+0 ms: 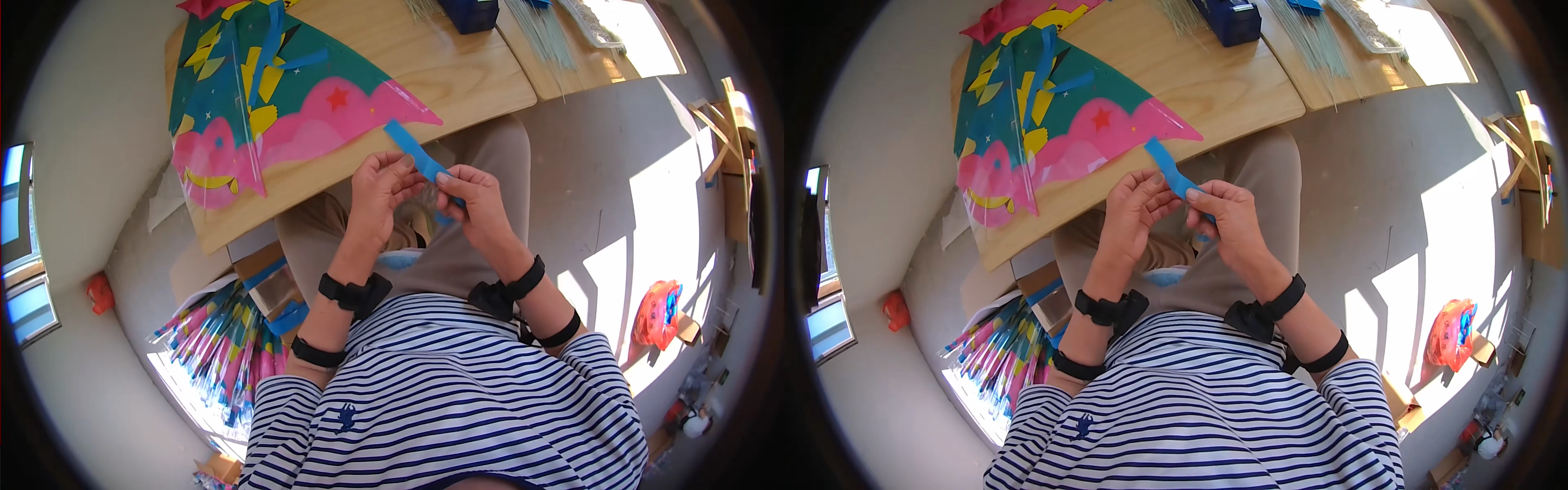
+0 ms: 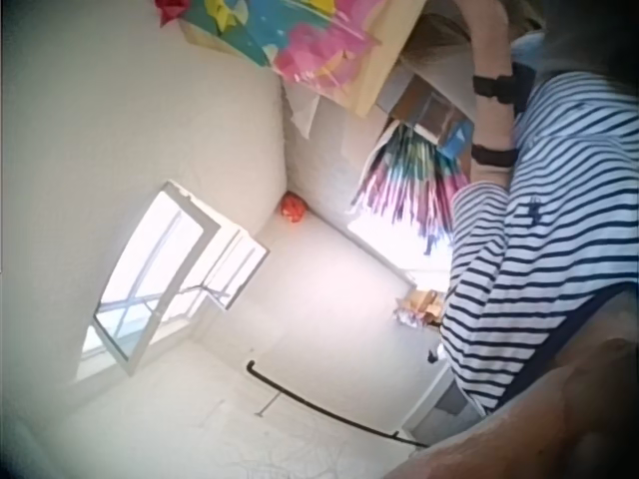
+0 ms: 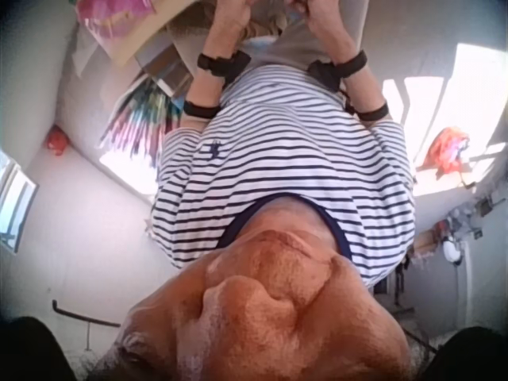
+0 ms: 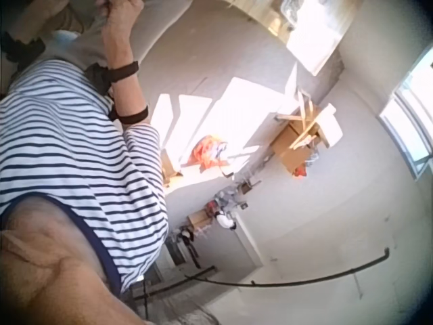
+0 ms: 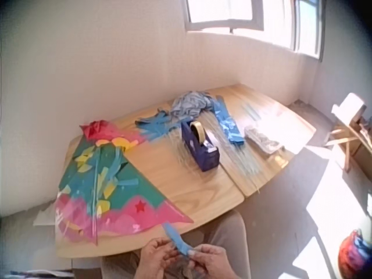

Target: Assembling a plastic kite by taping sticks and streamers to the kite body.

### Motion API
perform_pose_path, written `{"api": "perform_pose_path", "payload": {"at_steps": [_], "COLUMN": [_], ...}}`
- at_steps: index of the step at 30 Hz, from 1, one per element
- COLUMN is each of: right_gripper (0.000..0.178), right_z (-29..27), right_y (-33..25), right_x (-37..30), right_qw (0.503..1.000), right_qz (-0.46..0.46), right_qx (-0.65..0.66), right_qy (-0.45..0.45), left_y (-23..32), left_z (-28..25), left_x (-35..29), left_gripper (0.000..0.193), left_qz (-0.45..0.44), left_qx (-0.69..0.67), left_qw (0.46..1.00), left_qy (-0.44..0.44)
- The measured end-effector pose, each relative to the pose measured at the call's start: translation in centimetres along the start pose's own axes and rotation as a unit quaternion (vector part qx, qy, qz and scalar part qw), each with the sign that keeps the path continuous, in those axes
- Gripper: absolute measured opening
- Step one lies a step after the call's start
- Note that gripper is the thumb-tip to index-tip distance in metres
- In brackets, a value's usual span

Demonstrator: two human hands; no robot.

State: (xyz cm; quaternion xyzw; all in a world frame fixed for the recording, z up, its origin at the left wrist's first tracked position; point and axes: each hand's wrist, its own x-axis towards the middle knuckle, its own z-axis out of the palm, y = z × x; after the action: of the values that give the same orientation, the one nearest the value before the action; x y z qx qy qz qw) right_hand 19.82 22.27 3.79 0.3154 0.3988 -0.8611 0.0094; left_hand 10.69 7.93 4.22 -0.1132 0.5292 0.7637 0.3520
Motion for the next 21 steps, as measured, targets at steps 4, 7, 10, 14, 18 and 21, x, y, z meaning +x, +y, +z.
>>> {"api": "perform_pose_path", "payload": {"at_steps": [4,7,10,14,18,21], "right_gripper": [0.014,0.028,0.04,0.035,0.022,0.016], "right_z": [0.0,0.4,1.4,1.6,2.2,2.8], "right_y": [0.0,-0.9,-2.3,-1.6,-1.2,-1.7], "right_x": [-0.9,-1.4,-1.9,-1.0,-0.9,-1.4], "right_qw": [0.999,0.994,0.98,0.956,0.965,0.971], "right_qz": [0.014,0.044,0.11,0.116,0.079,0.066], "right_qx": [-0.015,0.006,0.046,0.034,0.022,0.008], "right_qy": [-0.047,-0.103,-0.162,-0.267,-0.251,-0.229], "left_y": [-0.2,0.5,2.1,3.4,3.6,3.3], "left_z": [-1.2,-0.6,-0.1,0.5,0.2,-0.2], "left_x": [0.7,0.2,-0.9,-1.7,-1.8,-1.8], "left_gripper": [0.03,0.035,0.043,0.047,0.046,0.045], "left_qz": [0.046,0.086,0.126,0.144,0.155,0.161], "left_qx": [-0.041,-0.069,-0.058,-0.073,-0.097,-0.117], "left_qw": [0.998,0.994,0.984,0.971,0.961,0.953], "left_qy": [-0.017,-0.026,-0.112,-0.177,-0.206,-0.227]}}
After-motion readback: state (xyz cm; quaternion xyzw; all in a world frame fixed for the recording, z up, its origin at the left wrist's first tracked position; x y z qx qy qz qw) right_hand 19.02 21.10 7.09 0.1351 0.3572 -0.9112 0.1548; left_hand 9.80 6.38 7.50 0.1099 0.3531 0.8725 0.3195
